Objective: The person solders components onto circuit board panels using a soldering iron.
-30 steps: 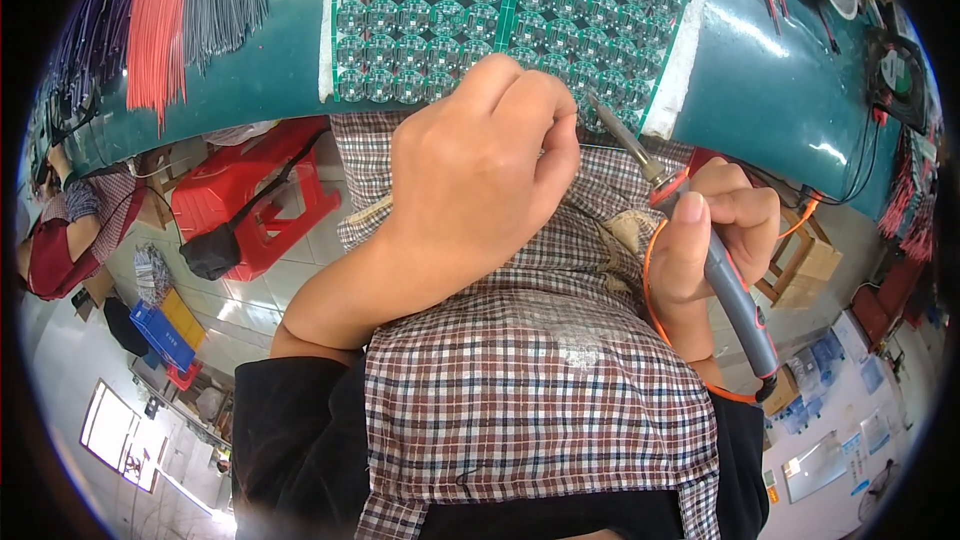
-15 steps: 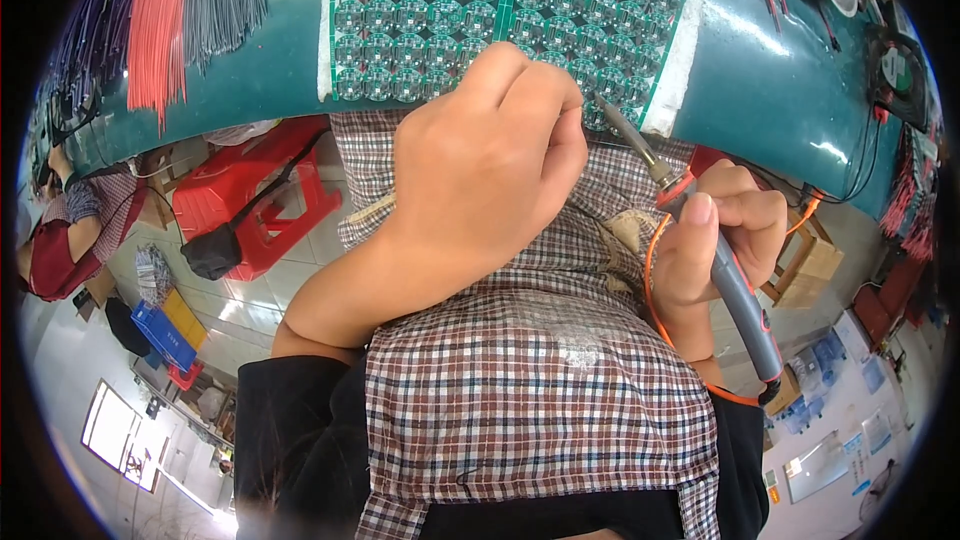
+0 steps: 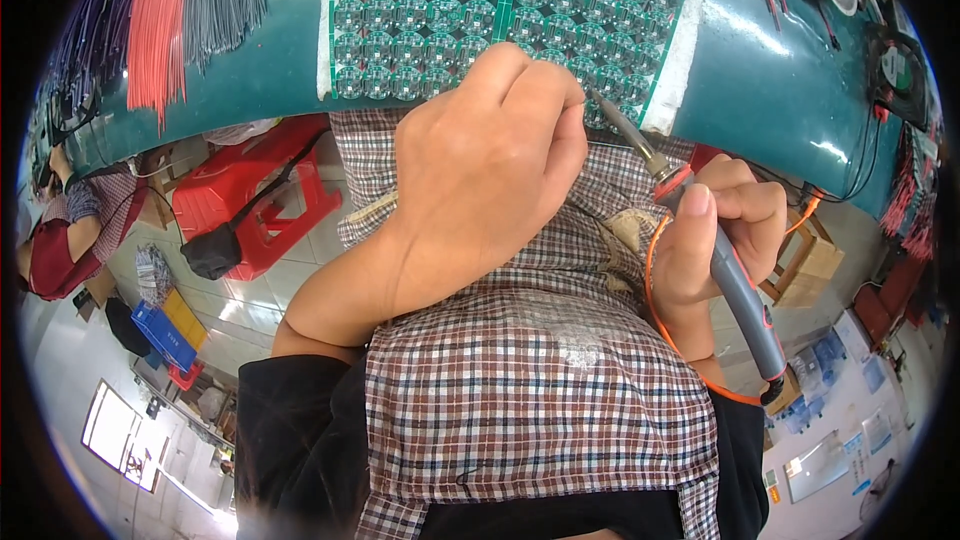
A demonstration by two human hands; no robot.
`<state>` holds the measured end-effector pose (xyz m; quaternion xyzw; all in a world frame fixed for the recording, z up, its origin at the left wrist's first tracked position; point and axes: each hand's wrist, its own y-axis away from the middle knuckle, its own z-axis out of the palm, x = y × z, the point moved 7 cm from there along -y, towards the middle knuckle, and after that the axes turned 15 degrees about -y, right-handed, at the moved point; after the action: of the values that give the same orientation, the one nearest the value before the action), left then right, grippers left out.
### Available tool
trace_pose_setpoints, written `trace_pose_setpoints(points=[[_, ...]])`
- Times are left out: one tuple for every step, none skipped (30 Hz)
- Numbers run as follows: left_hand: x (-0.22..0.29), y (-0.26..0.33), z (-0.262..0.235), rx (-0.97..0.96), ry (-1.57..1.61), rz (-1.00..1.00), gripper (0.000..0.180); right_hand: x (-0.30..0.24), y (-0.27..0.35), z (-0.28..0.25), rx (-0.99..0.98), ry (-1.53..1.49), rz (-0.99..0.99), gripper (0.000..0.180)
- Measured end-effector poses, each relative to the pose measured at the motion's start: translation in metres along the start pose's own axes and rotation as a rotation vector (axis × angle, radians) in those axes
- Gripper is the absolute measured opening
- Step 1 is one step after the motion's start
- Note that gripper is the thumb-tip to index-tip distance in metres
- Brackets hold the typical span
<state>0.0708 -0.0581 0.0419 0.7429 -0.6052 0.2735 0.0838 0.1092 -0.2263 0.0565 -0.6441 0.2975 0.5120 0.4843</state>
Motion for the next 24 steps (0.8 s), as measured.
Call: trace_pose_setpoints(points=[[0.000,0.000,0.001,-0.003,-0.011,0.000,0.011,0.000,0.000,0.000,-0.002,-0.002,-0.011,0.023],[0.000,0.000,0.001,-0.007,-0.022,0.000,0.011,0.000,0.000,0.000,-0.005,-0.003,-0.022,0.022],[0.000,0.001,0.001,-0.007,-0.021,0.001,0.011,0.000,0.000,-0.001,-0.004,-0.003,-0.022,0.022],[0.001,0.001,0.002,-0.023,-0.037,0.008,0.010,0.000,0.000,0.000,-0.014,0.003,-0.012,0.022],[0.001,0.001,0.003,-0.040,-0.053,0.015,0.012,0.000,0.000,0.001,-0.022,0.008,-0.002,0.022],[0.001,0.001,0.003,-0.039,-0.053,0.014,0.012,0.000,0.001,0.001,-0.023,0.008,-0.003,0.022],[0.001,0.001,0.003,-0.040,-0.051,0.018,0.012,0.001,0.001,0.001,-0.016,0.001,-0.003,0.022],[0.001,0.001,0.004,-0.041,-0.048,0.021,0.012,0.000,0.001,0.001,-0.010,-0.006,-0.002,0.022],[0.001,0.001,0.003,-0.040,-0.048,0.021,0.012,0.000,0.001,0.001,-0.010,-0.005,-0.003,0.022],[0.001,0.001,0.003,-0.032,-0.033,0.025,0.012,-0.001,0.002,0.001,-0.011,0.015,-0.001,0.022],[0.001,0.001,0.002,-0.024,-0.018,0.029,0.013,-0.001,0.002,0.001,-0.012,0.036,0.002,0.022],[0.002,0.001,0.001,-0.023,-0.017,0.030,0.013,-0.002,0.003,0.003,-0.011,0.037,0.001,0.022],[0.002,0.003,-0.003,-0.019,0.000,0.020,0.014,-0.005,0.004,0.002,0.070,0.014,-0.014,0.020],[0.002,0.004,-0.005,-0.015,0.017,0.010,0.015,-0.007,0.006,-0.001,0.152,-0.008,-0.028,0.019],[0.002,0.007,-0.007,-0.016,0.017,0.009,0.015,-0.007,0.008,-0.005,0.152,-0.008,-0.027,0.019],[0.001,0.009,-0.007,-0.030,0.013,0.006,0.016,-0.007,0.009,-0.006,0.060,-0.016,-0.037,0.021],[-0.001,0.011,-0.007,-0.044,0.008,0.002,0.017,-0.008,0.010,-0.004,-0.031,-0.023,-0.047,0.023],[-0.003,0.012,-0.007,-0.043,0.008,0.000,0.017,-0.007,0.012,-0.005,-0.033,-0.024,-0.047,0.023],[-0.004,0.014,-0.007,-0.047,0.006,0.006,0.016,-0.007,0.015,-0.005,-0.052,-0.030,-0.052,0.023],[-0.004,0.016,-0.006,-0.050,0.005,0.012,0.015,-0.007,0.017,-0.004,-0.071,-0.037,-0.056,0.023],[-0.004,0.017,-0.005,-0.051,0.005,0.012,0.015,-0.006,0.018,-0.004,-0.071,-0.037,-0.056,0.023],[-0.004,0.018,-0.005,-0.052,0.003,0.006,0.015,-0.005,0.019,-0.003,-0.067,-0.032,-0.041,0.022],[-0.004,0.018,-0.005,-0.052,0.001,0.001,0.015,-0.005,0.020,-0.002,-0.063,-0.028,-0.026,0.022],[-0.004,0.019,-0.004,-0.052,0.001,0.001,0.015,-0.004,0.020,-0.002,-0.063,-0.027,-0.026,0.022]])
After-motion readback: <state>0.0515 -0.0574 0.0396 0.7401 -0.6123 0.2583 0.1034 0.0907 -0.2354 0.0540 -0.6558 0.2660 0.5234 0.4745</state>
